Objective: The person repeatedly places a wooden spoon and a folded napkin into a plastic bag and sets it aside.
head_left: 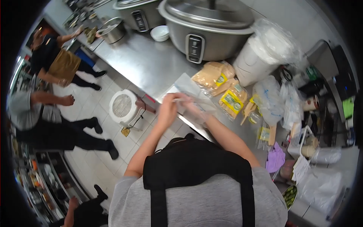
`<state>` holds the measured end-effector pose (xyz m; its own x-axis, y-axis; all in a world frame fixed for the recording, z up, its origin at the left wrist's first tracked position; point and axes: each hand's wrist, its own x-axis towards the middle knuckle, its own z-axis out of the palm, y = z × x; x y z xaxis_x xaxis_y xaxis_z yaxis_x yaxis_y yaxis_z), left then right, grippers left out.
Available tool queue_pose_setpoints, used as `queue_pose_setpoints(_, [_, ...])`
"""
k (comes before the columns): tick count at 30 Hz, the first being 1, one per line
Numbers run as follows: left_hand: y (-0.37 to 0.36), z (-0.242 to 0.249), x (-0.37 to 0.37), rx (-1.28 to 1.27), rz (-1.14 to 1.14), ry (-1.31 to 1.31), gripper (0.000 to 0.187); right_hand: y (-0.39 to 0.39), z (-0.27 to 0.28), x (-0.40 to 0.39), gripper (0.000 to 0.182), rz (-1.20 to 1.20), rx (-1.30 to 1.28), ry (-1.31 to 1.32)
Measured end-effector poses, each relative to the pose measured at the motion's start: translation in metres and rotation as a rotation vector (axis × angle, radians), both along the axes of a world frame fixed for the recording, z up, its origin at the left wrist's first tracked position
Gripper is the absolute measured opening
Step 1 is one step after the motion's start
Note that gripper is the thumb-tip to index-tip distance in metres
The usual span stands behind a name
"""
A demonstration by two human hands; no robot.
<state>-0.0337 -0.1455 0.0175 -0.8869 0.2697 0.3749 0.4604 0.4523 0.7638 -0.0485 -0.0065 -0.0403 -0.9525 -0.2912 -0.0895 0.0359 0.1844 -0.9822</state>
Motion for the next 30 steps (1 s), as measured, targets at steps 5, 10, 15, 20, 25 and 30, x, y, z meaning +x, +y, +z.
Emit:
queue_pose_setpoints(5, [-0.015,-0.043,-0.027,-0.209,-0.022,0.051,0.022,0.014,-0.005,-0.001,0.048,0.105,0.151,0.373])
queue_pose_setpoints(10, [-0.007,-0.036,-0.02,-0.275,-0.021,0.008,0.025,0.045,-0.028,0.044,0.042,-0.018,-0.165,-0.053])
queue_pose_setpoints(15, [-0.005,-0.036,-0.012,-0.464,-0.086,0.143,0.035,0.105,-0.002,0.134,0.024,-0.376,-0.273,-0.188])
queue_pose_setpoints(20, [-0.003,-0.027,-0.01,-0.42,-0.141,0.081,0.04,0.149,0.019,0.164,0.012,-0.876,0.128,-0.125])
queue_pose_setpoints(25, [0.046,0.003,-0.006,-0.078,-0.35,-0.012,0.033,0.168,0.012,0.14,0.021,-0.968,0.892,-0.017])
queue_pose_setpoints(30, [0.111,0.018,0.024,0.576,-0.651,-1.079,0.041,0.163,0.021,0.154,0.017,-0.928,0.423,-0.219])
